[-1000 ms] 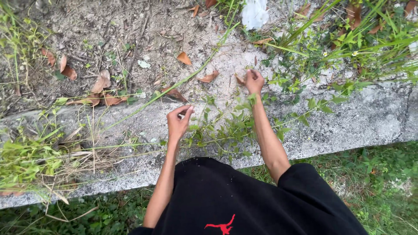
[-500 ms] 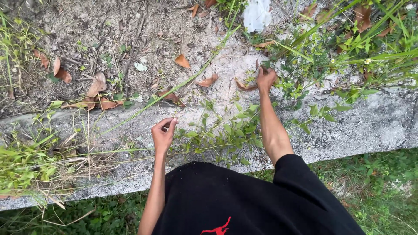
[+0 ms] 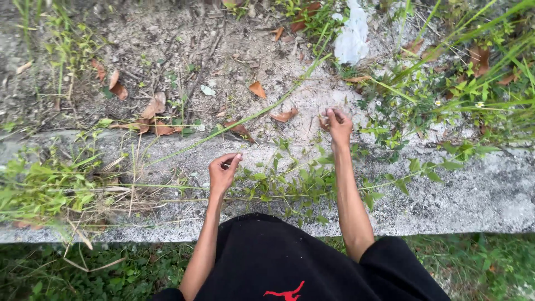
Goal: Removing weeds and dry leaves from a concrete edge in a garden area.
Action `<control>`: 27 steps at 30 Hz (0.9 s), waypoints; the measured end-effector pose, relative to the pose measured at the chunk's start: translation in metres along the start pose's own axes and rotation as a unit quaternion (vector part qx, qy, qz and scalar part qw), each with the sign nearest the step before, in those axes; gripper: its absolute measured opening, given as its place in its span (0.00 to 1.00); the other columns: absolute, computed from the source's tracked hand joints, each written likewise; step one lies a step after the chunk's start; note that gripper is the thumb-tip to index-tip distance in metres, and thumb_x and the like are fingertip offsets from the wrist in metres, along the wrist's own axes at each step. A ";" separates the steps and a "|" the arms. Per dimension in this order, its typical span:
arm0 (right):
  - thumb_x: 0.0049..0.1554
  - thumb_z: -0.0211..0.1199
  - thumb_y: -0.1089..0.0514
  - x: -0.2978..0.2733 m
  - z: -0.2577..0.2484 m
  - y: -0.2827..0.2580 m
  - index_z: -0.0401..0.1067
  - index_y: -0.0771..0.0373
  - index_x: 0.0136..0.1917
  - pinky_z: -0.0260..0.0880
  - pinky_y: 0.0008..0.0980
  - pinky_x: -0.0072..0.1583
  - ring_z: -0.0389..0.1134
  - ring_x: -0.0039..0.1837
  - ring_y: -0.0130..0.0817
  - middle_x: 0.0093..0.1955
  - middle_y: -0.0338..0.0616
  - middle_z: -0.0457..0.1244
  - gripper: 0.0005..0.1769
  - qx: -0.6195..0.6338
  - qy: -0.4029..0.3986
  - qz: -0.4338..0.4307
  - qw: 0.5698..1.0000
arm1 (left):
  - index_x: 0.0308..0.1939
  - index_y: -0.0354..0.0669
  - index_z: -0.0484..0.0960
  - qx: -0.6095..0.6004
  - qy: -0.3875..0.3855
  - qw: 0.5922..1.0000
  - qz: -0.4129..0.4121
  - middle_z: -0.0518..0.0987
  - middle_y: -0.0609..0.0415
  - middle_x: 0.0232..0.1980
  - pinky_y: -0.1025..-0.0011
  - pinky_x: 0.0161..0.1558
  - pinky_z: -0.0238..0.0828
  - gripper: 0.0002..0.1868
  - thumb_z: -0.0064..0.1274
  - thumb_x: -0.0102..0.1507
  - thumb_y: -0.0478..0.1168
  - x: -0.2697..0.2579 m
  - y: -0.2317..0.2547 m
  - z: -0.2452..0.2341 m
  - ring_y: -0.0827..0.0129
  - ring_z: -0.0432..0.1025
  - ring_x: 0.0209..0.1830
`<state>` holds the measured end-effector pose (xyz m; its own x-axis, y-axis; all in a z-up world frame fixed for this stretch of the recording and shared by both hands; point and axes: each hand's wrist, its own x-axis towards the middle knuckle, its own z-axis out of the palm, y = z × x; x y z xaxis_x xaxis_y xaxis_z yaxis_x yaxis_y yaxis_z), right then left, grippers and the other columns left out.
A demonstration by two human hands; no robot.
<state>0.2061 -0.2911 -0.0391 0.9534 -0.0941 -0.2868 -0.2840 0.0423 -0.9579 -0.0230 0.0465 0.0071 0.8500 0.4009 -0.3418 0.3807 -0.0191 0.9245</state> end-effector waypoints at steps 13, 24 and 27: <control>0.61 0.66 0.54 -0.172 0.283 0.029 0.79 0.66 0.54 0.64 0.23 0.42 0.67 0.40 0.22 0.45 0.40 0.72 0.14 -0.031 -0.375 0.111 0.920 | 0.41 0.35 0.88 -0.066 0.282 0.956 0.052 0.83 0.60 0.33 0.81 0.31 0.62 0.08 0.60 0.68 0.39 -0.067 -0.043 -0.173 0.84 0.67 0.28; 0.59 0.68 0.54 -0.342 0.529 0.032 0.75 0.64 0.60 0.73 0.24 0.42 0.77 0.43 0.27 0.52 0.41 0.73 0.19 -0.096 -0.558 0.154 0.810 | 0.52 0.34 0.84 0.030 0.483 0.875 0.030 0.83 0.48 0.50 0.75 0.33 0.75 0.24 0.69 0.60 0.48 -0.103 -0.090 -0.367 0.77 0.77 0.31; 0.58 0.67 0.54 -0.356 0.519 -0.002 0.75 0.64 0.61 0.70 0.24 0.41 0.76 0.44 0.27 0.50 0.41 0.73 0.20 -0.125 -0.568 0.137 0.802 | 0.56 0.30 0.79 0.148 0.466 0.872 -0.020 0.74 0.34 0.58 0.70 0.38 0.77 0.29 0.70 0.60 0.48 -0.097 -0.100 -0.381 0.69 0.80 0.31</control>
<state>-0.0797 0.2584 0.0724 0.2899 0.8576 -0.4248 -0.3747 -0.3067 -0.8750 -0.2826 0.3585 0.0123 0.2211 0.9744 0.0399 0.5987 -0.1679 0.7832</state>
